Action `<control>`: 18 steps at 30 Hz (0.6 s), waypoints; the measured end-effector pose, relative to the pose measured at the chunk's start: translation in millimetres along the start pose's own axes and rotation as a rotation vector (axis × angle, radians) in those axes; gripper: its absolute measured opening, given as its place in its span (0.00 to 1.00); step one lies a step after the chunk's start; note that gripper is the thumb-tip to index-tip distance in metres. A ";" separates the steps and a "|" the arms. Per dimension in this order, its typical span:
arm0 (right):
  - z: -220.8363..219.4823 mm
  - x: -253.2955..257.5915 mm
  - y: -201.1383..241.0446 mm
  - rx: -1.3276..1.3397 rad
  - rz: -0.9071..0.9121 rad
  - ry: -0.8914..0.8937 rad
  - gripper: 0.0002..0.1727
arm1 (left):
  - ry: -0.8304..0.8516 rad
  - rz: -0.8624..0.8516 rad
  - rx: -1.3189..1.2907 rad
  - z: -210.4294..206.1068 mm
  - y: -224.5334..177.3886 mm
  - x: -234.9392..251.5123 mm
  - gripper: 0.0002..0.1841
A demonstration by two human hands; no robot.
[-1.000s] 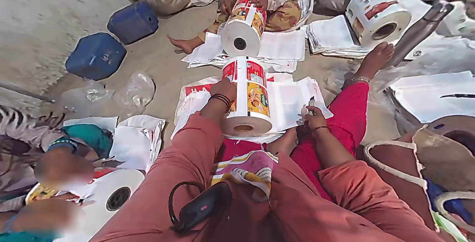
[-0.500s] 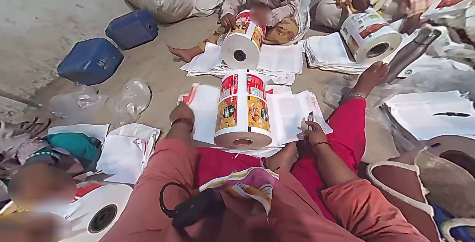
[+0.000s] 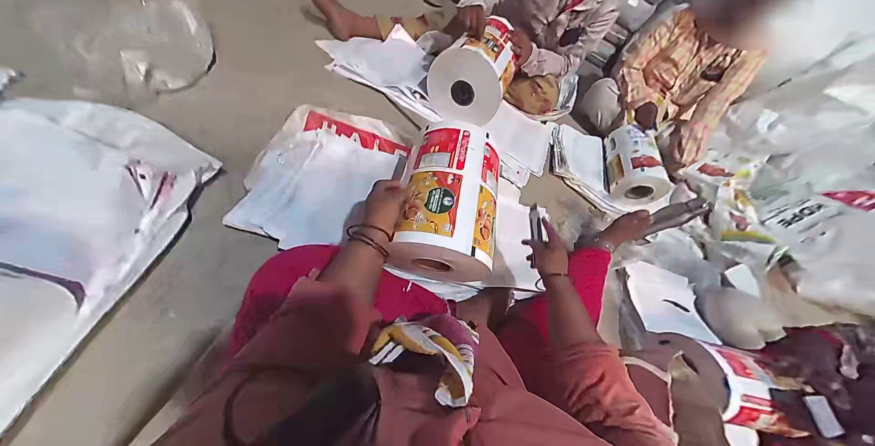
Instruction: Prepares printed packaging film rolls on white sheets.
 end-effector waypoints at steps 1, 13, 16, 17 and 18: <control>2.0 7.2 35.4 -0.017 0.075 -0.007 0.34 | 0.030 -0.008 0.051 0.6 -0.8 9.9 0.26; -67.4 99.9 232.8 -0.695 0.337 0.160 0.27 | 0.308 0.150 0.453 15.2 -7.6 38.4 0.37; -74.7 103.5 240.6 -0.780 0.315 0.167 0.27 | 0.323 0.124 0.497 13.3 -9.2 41.0 0.38; -75.7 105.1 243.9 -0.789 0.310 0.177 0.26 | 0.325 0.113 0.485 12.4 -10.2 43.3 0.38; -76.1 107.1 245.9 -0.790 0.307 0.193 0.26 | 0.322 0.103 0.476 12.0 -11.5 44.2 0.37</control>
Point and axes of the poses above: each hand's wrist, its own x-axis towards the middle knuckle, its own z-axis out of the back of the hand, y = z × x, the point moved 4 cm from there along x, towards the middle knuckle, and after that the axes turned 10 degrees about z, right-handed, at the moved point
